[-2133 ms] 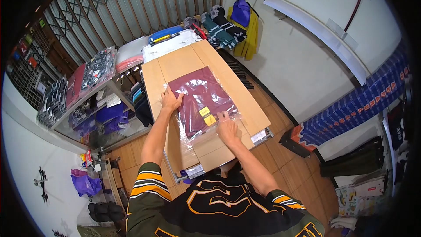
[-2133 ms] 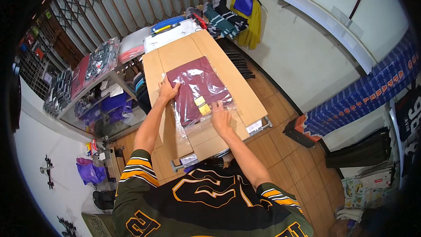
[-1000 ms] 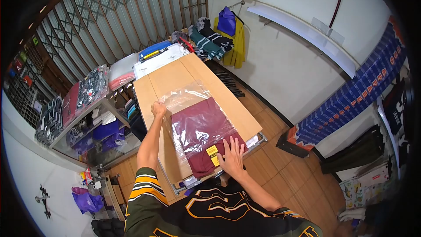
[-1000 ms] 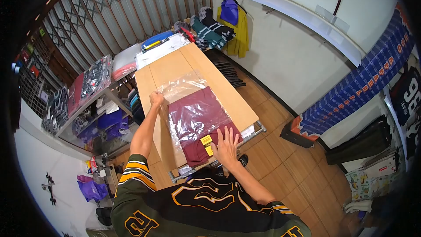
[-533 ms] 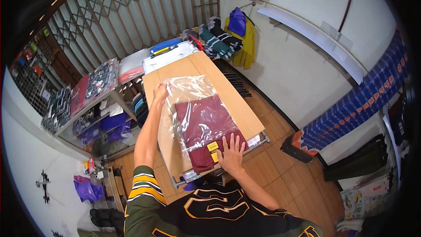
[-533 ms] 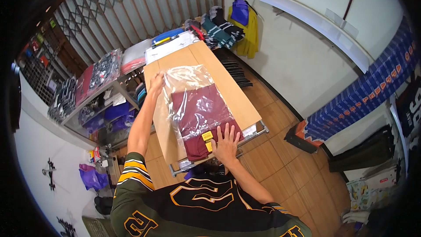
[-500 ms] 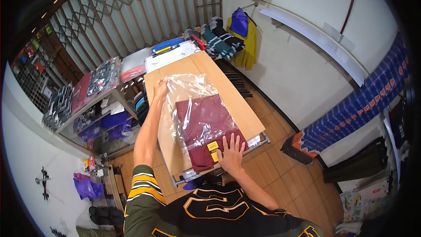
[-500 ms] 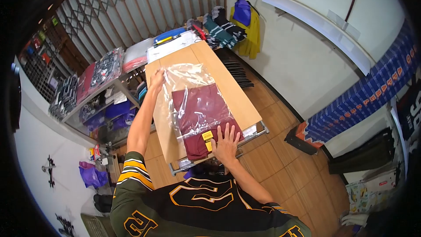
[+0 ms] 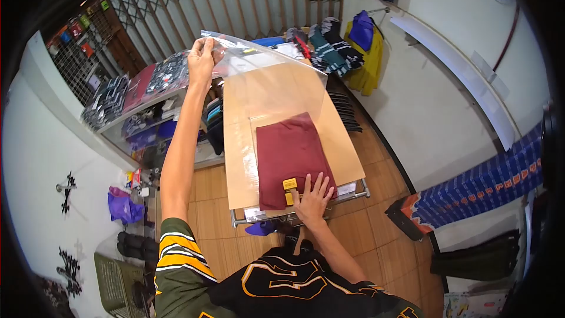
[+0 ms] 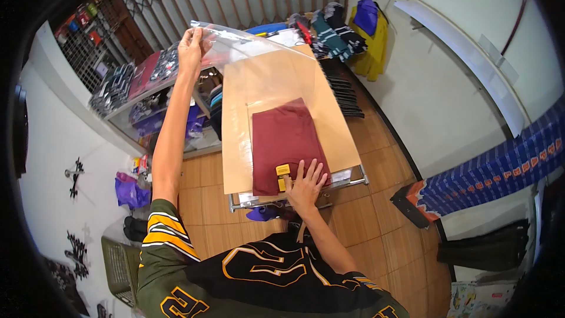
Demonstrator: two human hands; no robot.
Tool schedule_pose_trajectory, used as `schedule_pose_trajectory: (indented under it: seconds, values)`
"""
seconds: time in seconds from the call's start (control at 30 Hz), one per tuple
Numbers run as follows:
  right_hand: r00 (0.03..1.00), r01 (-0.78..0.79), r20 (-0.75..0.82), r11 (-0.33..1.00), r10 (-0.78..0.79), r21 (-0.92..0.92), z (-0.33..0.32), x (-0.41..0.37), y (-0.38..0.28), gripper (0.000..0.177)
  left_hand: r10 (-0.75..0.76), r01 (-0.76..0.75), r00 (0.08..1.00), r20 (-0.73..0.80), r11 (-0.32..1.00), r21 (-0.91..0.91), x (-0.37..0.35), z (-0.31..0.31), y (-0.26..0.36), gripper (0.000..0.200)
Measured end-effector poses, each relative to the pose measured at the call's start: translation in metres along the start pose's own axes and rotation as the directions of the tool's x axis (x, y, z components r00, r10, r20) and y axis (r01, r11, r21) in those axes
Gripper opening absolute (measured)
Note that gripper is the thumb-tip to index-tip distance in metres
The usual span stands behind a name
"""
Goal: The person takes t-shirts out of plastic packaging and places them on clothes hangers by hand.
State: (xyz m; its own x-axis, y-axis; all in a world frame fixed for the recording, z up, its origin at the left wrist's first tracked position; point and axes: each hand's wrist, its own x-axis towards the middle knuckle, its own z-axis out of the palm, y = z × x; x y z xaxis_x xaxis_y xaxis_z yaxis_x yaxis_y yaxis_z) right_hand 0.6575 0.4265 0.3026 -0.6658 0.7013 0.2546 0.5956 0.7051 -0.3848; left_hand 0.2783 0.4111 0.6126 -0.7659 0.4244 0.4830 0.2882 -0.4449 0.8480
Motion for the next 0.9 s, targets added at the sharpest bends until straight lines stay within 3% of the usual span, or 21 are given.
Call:
schedule_pose_trajectory:
  seconds: [0.17, 0.23, 0.37, 0.4, 0.5, 0.57, 0.6, 0.63, 0.73, 0.77, 0.9]
  values:
    - [0.999, -0.006, 0.045, 0.999, 0.004, 0.046, -0.008, 0.004, -0.004, 0.075, 0.112, -0.109, 0.994, -0.014, 0.981, 0.161, -0.08, -0.025, 0.091, 0.016]
    - [0.971, -0.185, 0.181, 0.969, 0.156, 0.161, -0.035, 0.014, -0.02, 0.074, 0.132, -0.122, 0.991, -0.026, 0.962, 0.244, -0.111, -0.054, 0.112, 0.018]
    - [0.999, -0.035, 0.0, 0.815, 0.043, 0.578, -0.049, 0.03, -0.057, 0.064, 0.114, -0.112, 0.993, 0.017, 0.931, 0.346, -0.176, -0.113, 0.151, 0.017]
    - [1.0, -0.023, 0.006, 0.814, 0.024, 0.58, -0.055, 0.035, -0.072, 0.064, 0.088, -0.094, 0.996, 0.033, 0.932, 0.351, -0.191, -0.129, 0.158, 0.016]
    - [0.983, 0.068, 0.016, 0.438, -0.184, 0.896, -0.052, 0.043, -0.124, 0.047, 0.113, -0.119, 0.993, 0.039, 0.906, 0.407, -0.233, -0.179, 0.172, 0.016]
    - [0.915, -0.052, 0.179, 0.335, -0.362, 0.941, -0.046, 0.038, -0.161, 0.045, 0.07, -0.059, 0.997, -0.014, 0.908, 0.414, -0.263, -0.204, 0.182, 0.015]
    - [0.869, -0.07, 0.239, 0.37, -0.433, 0.926, -0.035, 0.034, -0.18, 0.043, 0.05, -0.029, 0.998, -0.038, 0.899, 0.437, -0.276, -0.222, 0.181, 0.015]
    - [0.801, -0.206, 0.324, 0.276, -0.504, 0.939, -0.025, 0.028, -0.199, 0.038, 0.028, 0.026, 0.993, -0.114, 0.898, 0.44, -0.292, -0.228, 0.184, 0.016]
    - [0.672, -0.484, 0.418, 0.064, -0.611, 0.873, 0.015, 0.006, -0.253, 0.02, 0.004, 0.068, 0.989, -0.147, 0.874, 0.482, -0.334, -0.285, 0.173, 0.014]
    - [0.649, -0.494, 0.422, 0.07, -0.633, 0.866, 0.03, -0.001, -0.267, 0.02, 0.007, 0.075, 0.986, -0.164, 0.87, 0.487, -0.351, -0.31, 0.162, 0.015]
    - [0.736, -0.552, 0.462, -0.044, -0.495, 0.833, 0.056, -0.016, -0.306, 0.019, -0.052, 0.22, 0.938, -0.342, 0.852, 0.476, -0.401, -0.38, 0.142, 0.017]
